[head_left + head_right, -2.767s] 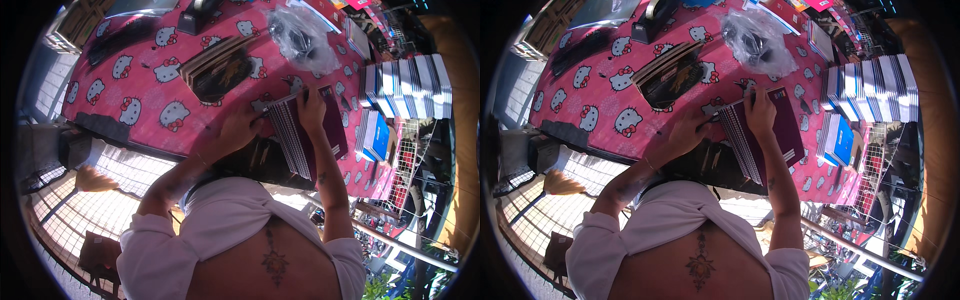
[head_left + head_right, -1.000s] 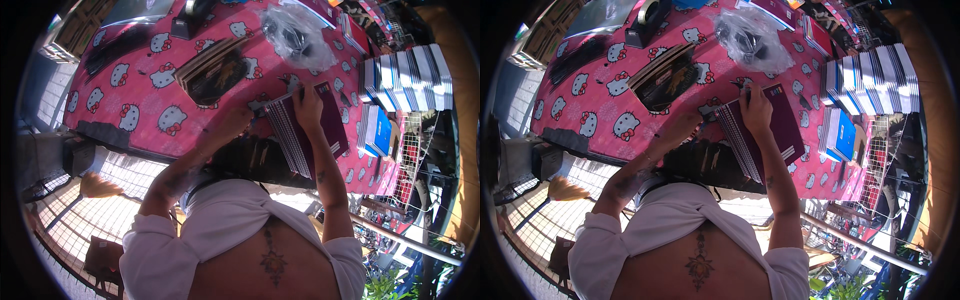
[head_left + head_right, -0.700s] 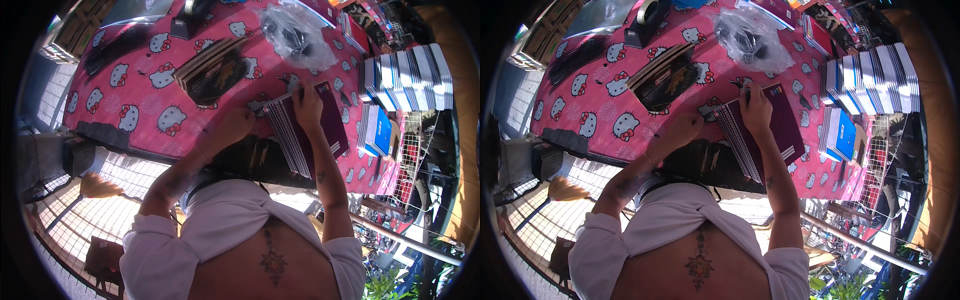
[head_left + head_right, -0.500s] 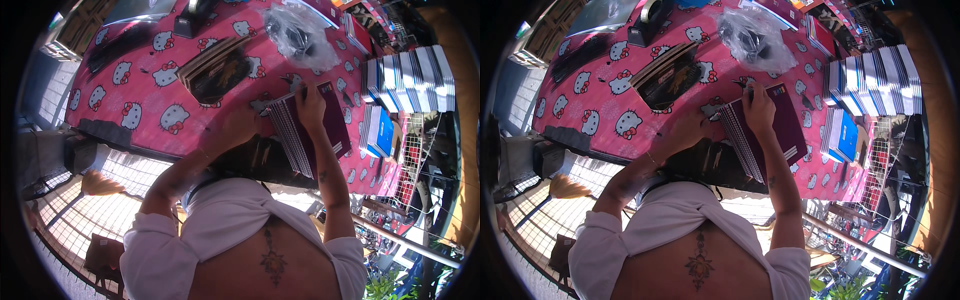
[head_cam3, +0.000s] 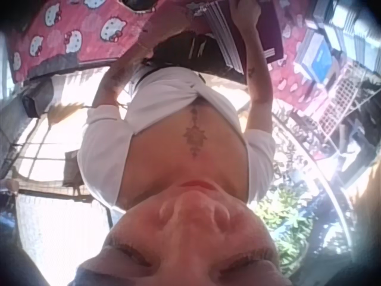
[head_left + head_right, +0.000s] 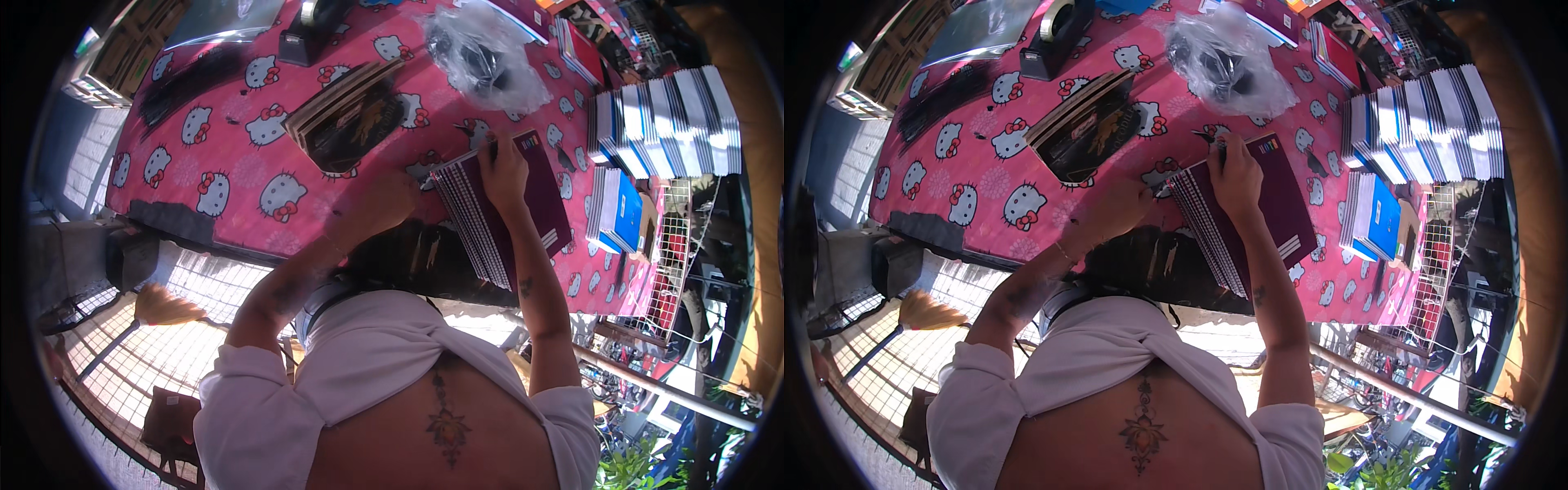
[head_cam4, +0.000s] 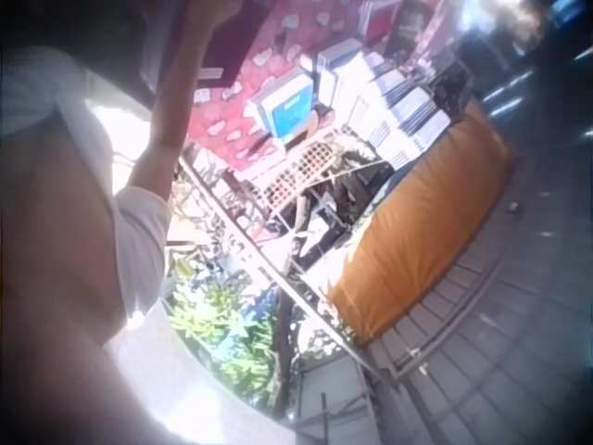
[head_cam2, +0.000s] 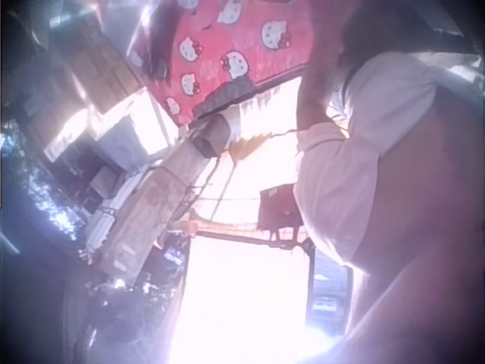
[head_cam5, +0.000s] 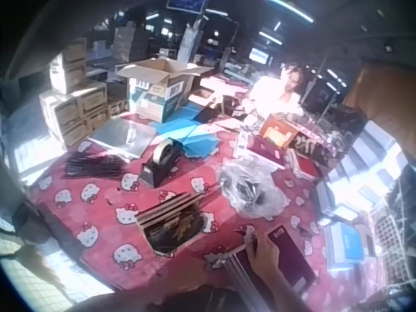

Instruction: The person sorts colored notebooks by hand on a table, stacks them, and places some into a cardboard box.

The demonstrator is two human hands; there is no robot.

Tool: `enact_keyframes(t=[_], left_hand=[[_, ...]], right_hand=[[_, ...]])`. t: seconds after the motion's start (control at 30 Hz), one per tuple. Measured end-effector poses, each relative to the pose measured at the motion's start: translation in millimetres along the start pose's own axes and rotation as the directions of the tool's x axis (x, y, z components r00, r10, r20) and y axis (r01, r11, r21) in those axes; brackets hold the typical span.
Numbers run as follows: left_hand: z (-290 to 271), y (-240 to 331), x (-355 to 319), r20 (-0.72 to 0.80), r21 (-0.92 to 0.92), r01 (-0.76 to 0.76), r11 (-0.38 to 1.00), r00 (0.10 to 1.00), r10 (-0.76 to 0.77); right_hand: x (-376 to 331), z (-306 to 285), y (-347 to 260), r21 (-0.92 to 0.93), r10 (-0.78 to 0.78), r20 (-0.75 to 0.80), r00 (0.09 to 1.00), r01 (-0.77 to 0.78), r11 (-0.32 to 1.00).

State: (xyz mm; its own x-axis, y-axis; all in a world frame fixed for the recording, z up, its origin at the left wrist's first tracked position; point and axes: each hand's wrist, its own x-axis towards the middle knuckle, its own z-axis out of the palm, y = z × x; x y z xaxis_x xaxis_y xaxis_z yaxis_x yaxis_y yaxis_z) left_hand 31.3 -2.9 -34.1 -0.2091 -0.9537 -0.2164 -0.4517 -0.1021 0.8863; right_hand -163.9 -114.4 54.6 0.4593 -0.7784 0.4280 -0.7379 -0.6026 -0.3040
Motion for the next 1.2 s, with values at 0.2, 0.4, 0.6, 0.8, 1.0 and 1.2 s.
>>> enact_keyframes(t=[0.2,0.4,0.6,0.8,1.0,1.2], left_hand=[[4,22,0,-0.249,0.754,-0.021,0.657,0.916,0.315],[-30,4,-12,-0.218,0.7,-0.011,0.714,0.949,0.229],[-8,3,-22,-0.32,0.648,-0.14,0.749,0.842,0.435],[-5,12,-11,-0.303,0.72,-0.139,0.68,0.819,0.487],[-25,-5,-18,-0.306,0.665,-0.163,0.729,0.831,0.465],[-14,-5,-16,-0.297,0.671,-0.172,0.721,0.828,0.475]], right_hand=[[14,-2,-2,-0.046,0.068,0.094,0.993,-0.064,0.997],[82,-20,56,0.613,0.358,0.351,0.865,-0.502,0.61],[192,9,135,0.828,0.542,0.56,0.626,-0.438,-0.349],[259,66,193,0.601,0.654,-0.088,0.751,-0.484,0.636],[244,88,153,0.257,0.094,0.861,0.5,-0.587,0.767],[234,66,183,0.131,0.281,0.581,0.764,-0.429,0.894]])
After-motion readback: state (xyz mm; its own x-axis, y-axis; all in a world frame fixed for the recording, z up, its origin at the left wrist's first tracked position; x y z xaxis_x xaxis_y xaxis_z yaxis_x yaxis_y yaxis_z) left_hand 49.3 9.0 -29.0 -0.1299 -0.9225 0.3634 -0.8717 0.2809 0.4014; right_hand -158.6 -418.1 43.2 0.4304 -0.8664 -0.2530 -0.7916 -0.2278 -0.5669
